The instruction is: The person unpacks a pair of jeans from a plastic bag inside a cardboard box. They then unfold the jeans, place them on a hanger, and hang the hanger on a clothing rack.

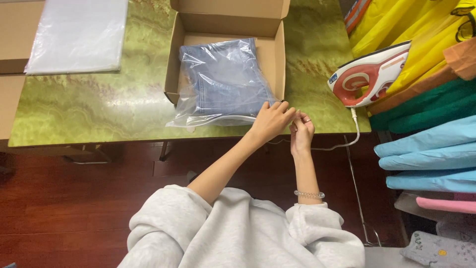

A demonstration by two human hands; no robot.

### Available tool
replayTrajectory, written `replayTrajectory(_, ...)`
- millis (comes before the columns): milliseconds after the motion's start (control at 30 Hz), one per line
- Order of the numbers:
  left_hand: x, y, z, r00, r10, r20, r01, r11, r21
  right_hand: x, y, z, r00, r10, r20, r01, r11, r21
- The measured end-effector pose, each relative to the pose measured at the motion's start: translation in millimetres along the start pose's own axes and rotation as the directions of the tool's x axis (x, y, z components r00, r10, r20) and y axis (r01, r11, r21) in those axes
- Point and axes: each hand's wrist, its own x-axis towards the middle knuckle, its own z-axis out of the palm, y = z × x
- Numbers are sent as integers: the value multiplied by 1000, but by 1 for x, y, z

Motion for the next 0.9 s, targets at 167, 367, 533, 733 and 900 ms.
replayTrajectory(167, -7, 0, 24, 999, 33, 2, -33, 999, 29, -4, -3, 7, 1000, -2, -31, 2, 1000, 23)
replayTrajectory(367, -6, -12, 27, 988, 153, 8, -152, 987, -41, -4, 5, 14, 996, -27, -87, 32, 998, 57)
replayTrajectory(533, 2, -19, 18, 966, 258, -12, -258, 966, -32, -3, 9, 21, 983, -94, -155, 100, 995, 28)
replayTrajectory(733, 6, -25, 12, 959, 265, 103, -247, 955, -163, 0, 14, 19, 982, -80, -172, 90, 995, 46)
replayTrajectory(900, 1, -21, 29, 976, 117, 184, -97, 989, -116, -8, 4, 30, 991, -42, -131, 54, 994, 91)
